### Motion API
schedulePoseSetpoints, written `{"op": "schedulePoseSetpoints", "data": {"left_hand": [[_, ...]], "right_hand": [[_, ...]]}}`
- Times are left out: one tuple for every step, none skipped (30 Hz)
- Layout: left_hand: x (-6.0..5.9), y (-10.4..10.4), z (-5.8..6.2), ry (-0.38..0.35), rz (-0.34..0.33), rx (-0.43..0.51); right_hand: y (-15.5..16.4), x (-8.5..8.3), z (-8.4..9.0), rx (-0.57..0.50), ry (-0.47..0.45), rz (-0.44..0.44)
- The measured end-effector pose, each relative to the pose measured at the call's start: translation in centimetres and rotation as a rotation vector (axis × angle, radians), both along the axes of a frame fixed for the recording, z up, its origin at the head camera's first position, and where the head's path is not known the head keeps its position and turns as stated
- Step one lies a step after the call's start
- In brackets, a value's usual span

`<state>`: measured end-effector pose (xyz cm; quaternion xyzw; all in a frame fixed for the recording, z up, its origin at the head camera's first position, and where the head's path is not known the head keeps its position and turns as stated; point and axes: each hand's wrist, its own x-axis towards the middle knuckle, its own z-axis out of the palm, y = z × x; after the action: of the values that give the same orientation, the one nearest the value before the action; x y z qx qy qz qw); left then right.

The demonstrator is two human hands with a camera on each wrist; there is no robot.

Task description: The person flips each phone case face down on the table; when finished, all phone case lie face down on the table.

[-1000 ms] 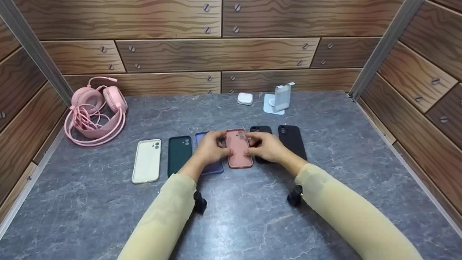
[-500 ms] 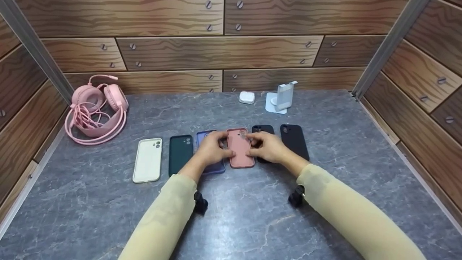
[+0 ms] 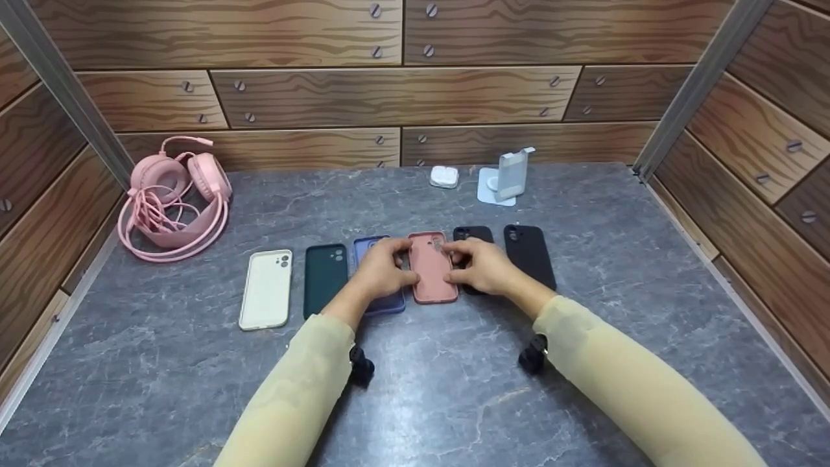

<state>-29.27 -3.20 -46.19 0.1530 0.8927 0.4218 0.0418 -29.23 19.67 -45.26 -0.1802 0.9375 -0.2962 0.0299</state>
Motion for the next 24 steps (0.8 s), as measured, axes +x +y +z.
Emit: {"op": "schedulePoseSetpoints", "data": {"left_hand": [[0.0, 0.0, 0.0, 0.002, 0.001, 0.000], [0.0, 0.0, 0.0, 0.002, 0.003, 0.002], [0.1, 0.1, 0.0, 0.000, 0.006, 0.006], [0.1, 0.1, 0.0, -0.002, 0.010, 0.010], [0.1, 0.1, 0.1, -0.007, 0.014, 0.015], [0.1, 0.1, 0.1, -0.008, 0.017, 0.020], [0.2, 0.1, 0.1, -0.009, 0.019, 0.024], [0.2, 0.1, 0.1, -0.012, 0.021, 0.027], [0.2, 0.2, 0.1, -0.014, 0.022, 0.029], [0.2, 0.2, 0.2, -0.014, 0.025, 0.029], [0.2, 0.2, 0.2, -0.015, 0.026, 0.030], [0.2, 0.2, 0.2, -0.014, 0.025, 0.032], [0.2, 0.2, 0.3, -0.013, 0.026, 0.033], [0.2, 0.3, 0.3, -0.014, 0.026, 0.039], [0.2, 0.3, 0.4, -0.014, 0.028, 0.043], [0.2, 0.3, 0.5, -0.017, 0.029, 0.048], [0.3, 0.3, 0.7, -0.019, 0.029, 0.055], [0.3, 0.3, 0.8, -0.018, 0.029, 0.063], [0.4, 0.3, 0.9, -0.018, 0.031, 0.068], [0.4, 0.3, 1.0, -0.018, 0.032, 0.074], [0.5, 0.3, 1.1, -0.014, 0.033, 0.077], [0.5, 0.3, 1.2, -0.008, 0.034, 0.081], [0.5, 0.3, 1.2, 0.002, 0.035, 0.084], [0.6, 0.4, 1.2, 0.012, 0.038, 0.082]], "right_hand": [[0.0, 0.0, 0.0, 0.003, -0.001, -0.001], [0.0, 0.1, 0.1, 0.007, -0.001, -0.002], [0.0, 0.1, 0.1, 0.010, -0.002, -0.003], [-0.1, 0.1, 0.1, 0.013, -0.003, -0.003], [-0.1, 0.1, 0.2, 0.017, -0.005, -0.004], [-0.1, 0.1, 0.2, 0.020, -0.007, -0.004], [-0.1, 0.2, 0.2, 0.023, -0.007, -0.004], [-0.1, 0.2, 0.2, 0.024, -0.009, -0.004], [0.0, 0.2, 0.2, 0.027, -0.010, -0.002], [-0.1, 0.2, 0.3, 0.030, -0.008, -0.001], [-0.1, 0.2, 0.3, 0.033, -0.005, 0.002], [-0.1, 0.2, 0.3, 0.036, -0.001, 0.005], [-0.1, 0.2, 0.3, 0.041, 0.003, 0.008], [-0.1, 0.2, 0.4, 0.045, 0.005, 0.010], [-0.1, 0.2, 0.4, 0.050, 0.009, 0.013], [-0.2, 0.2, 0.4, 0.055, 0.010, 0.013], [-0.2, 0.2, 0.5, 0.059, 0.012, 0.013], [-0.2, 0.2, 0.6, 0.066, 0.011, 0.012], [-0.3, 0.2, 0.6, 0.071, 0.012, 0.014], [-0.3, 0.2, 0.6, 0.076, 0.013, 0.015], [-0.4, 0.2, 0.7, 0.082, 0.015, 0.017], [-0.4, 0.2, 0.7, 0.090, 0.020, 0.019], [-0.5, 0.2, 0.7, 0.098, 0.027, 0.022], [-0.5, 0.2, 0.7, 0.105, 0.034, 0.025]]}}
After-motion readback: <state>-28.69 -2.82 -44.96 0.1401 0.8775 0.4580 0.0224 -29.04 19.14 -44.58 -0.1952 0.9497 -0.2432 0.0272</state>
